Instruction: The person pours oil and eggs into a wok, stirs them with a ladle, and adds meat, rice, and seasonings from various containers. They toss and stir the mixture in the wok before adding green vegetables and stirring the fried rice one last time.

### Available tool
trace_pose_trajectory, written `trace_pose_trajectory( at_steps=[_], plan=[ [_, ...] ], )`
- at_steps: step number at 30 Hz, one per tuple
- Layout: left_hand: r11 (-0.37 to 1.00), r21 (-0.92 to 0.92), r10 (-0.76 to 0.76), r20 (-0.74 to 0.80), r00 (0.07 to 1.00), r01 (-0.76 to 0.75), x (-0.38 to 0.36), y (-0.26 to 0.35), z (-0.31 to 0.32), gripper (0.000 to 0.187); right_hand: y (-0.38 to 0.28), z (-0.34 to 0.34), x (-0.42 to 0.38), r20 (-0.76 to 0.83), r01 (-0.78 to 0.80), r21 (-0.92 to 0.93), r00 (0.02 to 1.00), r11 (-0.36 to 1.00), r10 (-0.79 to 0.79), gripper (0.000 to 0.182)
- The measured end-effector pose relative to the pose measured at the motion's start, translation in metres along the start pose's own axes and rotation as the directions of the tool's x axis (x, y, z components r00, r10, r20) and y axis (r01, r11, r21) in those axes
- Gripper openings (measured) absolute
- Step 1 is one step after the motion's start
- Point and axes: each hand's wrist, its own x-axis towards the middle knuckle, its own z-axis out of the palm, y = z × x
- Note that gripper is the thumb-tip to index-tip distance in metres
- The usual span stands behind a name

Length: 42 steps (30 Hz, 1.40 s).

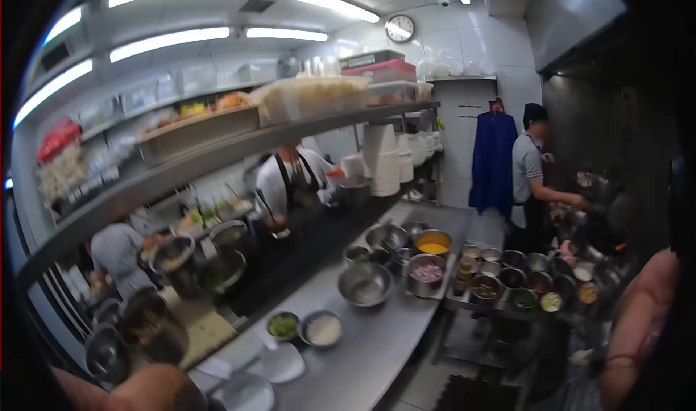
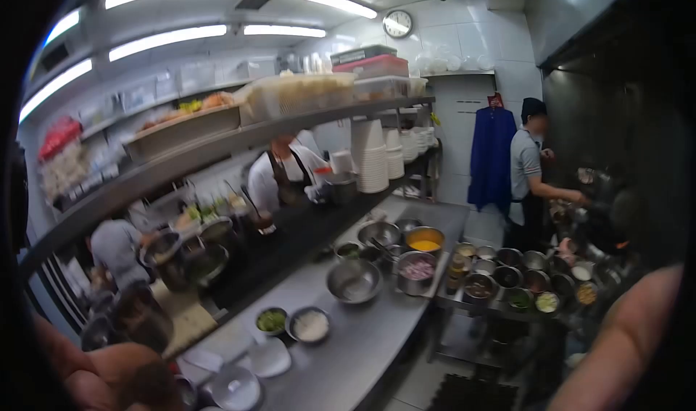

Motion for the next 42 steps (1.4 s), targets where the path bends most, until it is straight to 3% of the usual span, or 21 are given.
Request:
trace_pose_trajectory(
  at_steps=[4,8,10,11,13,14,15,17,21,23,24,25,27,30,31,32,34,38,40,41,42],
  plan=[
    [0.992,-0.038,0.098,-0.336,0.937,-0.118,-0.054,0.005,0.002,0.046,0.01,0.007,-0.018,-0.008,0.05,0.06,0.999,0.997,-0.05,0.032],
    [0.744,-0.102,-0.664,-0.218,0.715,0.66,-0.241,0.012,0.025,0.05,-0.003,0.067,-0.08,-0.049,-0.153,0.194,0.985,0.969,0.165,0.03],
    [-0.068,-0.02,-0.978,0.197,-0.063,0.997,-0.379,0.014,0.049,0.051,-0.03,0.125,-0.145,0.004,-0.61,0.136,0.789,0.781,0.615,0.027],
    [-0.52,0.109,-0.78,0.344,-0.523,0.847,-0.454,0.017,0.054,0.052,-0.046,0.154,-0.185,0.13,-0.797,0.128,0.604,0.59,0.787,0.028],
    [-0.955,-0.101,-0.293,0.199,-0.935,0.278,-0.627,0.034,0.043,0.061,-0.099,0.197,-0.308,0.369,-0.973,0.149,0.222,0.179,0.902,0.041],
    [-0.896,-0.106,-0.44,0.081,-0.894,0.431,-0.634,0.043,0.041,0.066,-0.13,0.186,-0.374,0.675,-0.972,-0.227,-0.108,0.067,0.73,0.04],
    [-0.741,-0.393,-0.634,0.141,-0.761,0.545,-0.666,0.058,0.031,0.061,-0.163,0.17,-0.404,0.723,-0.929,-0.351,-0.188,0.118,0.665,0.04],
    [-0.767,-0.24,-0.638,0.186,-0.747,0.595,-0.671,0.069,0.034,0.057,-0.213,0.126,-0.464,0.728,-0.894,-0.444,-0.324,0.055,0.604,0.038],
    [-0.713,0.477,-0.512,0.145,-0.846,0.513,-0.661,0.138,0.001,0.051,-0.217,0.037,-0.5,0.234,-0.782,-0.548,-0.486,-0.298,0.842,0.022],
    [-0.509,0.756,-0.465,0.159,-0.871,0.411,-0.645,0.167,0.014,0.047,-0.197,-0.017,-0.508,-0.286,-0.736,-0.51,-0.341,-0.444,0.895,0.02],
    [-0.372,0.842,-0.447,0.207,-0.87,0.392,-0.643,0.182,0.033,0.046,-0.185,-0.048,-0.508,-0.545,-0.648,-0.378,-0.423,-0.662,0.725,0.016],
    [-0.208,0.892,-0.415,0.292,-0.862,0.402,-0.646,0.199,0.062,0.044,-0.168,-0.079,-0.507,-0.748,-0.74,-0.369,-0.123,-0.563,0.652,0.023],
    [0.129,0.857,-0.315,0.512,-0.799,0.498,-0.655,0.227,0.132,0.041,-0.174,-0.144,-0.553,-0.913,-0.66,-0.121,-0.22,-0.742,0.345,0.041],
    [0.664,0.341,0.0,0.89,-0.457,0.666,-0.671,0.291,0.251,0.037,-0.153,-0.185,-0.608,-0.312,-0.337,0.803,-0.94,-0.491,0.135,0.054],
    [0.632,0.208,0.105,0.932,-0.348,0.747,-0.672,0.326,0.291,0.035,-0.123,-0.179,-0.611,-0.033,-0.116,0.925,-0.973,-0.362,0.228,0.059],
    [0.233,0.389,0.169,0.886,-0.431,0.891,-0.631,0.372,0.338,0.038,-0.093,-0.163,-0.619,0.02,-0.056,0.977,-0.936,-0.206,0.35,0.055],
    [-0.696,0.584,0.29,0.761,-0.581,0.418,-0.52,0.465,0.439,0.042,-0.063,-0.154,-0.626,0.034,0.018,0.999,-0.882,-0.039,0.47,0.051],
    [-0.733,0.544,0.532,0.833,-0.156,0.407,-0.36,0.58,0.585,0.064,-0.045,-0.161,-0.614,-0.328,-0.485,0.425,-0.869,-0.764,0.37,0.028],
    [-0.56,0.399,0.587,0.81,0.008,0.726,-0.31,0.626,0.658,0.066,-0.078,-0.142,-0.609,-0.606,-0.538,-0.164,-0.606,-0.827,0.515,0.026],
    [-0.617,-0.084,0.37,0.847,0.383,0.782,-0.324,0.678,0.706,0.07,-0.089,-0.125,-0.605,-0.649,-0.498,-0.193,-0.581,-0.846,0.49,0.028],
    [-0.339,-0.548,0.265,0.725,0.636,0.765,-0.272,0.685,0.727,0.074,-0.098,-0.11,-0.602,-0.689,-0.452,-0.215,-0.558,-0.865,0.463,0.03]
  ],
)
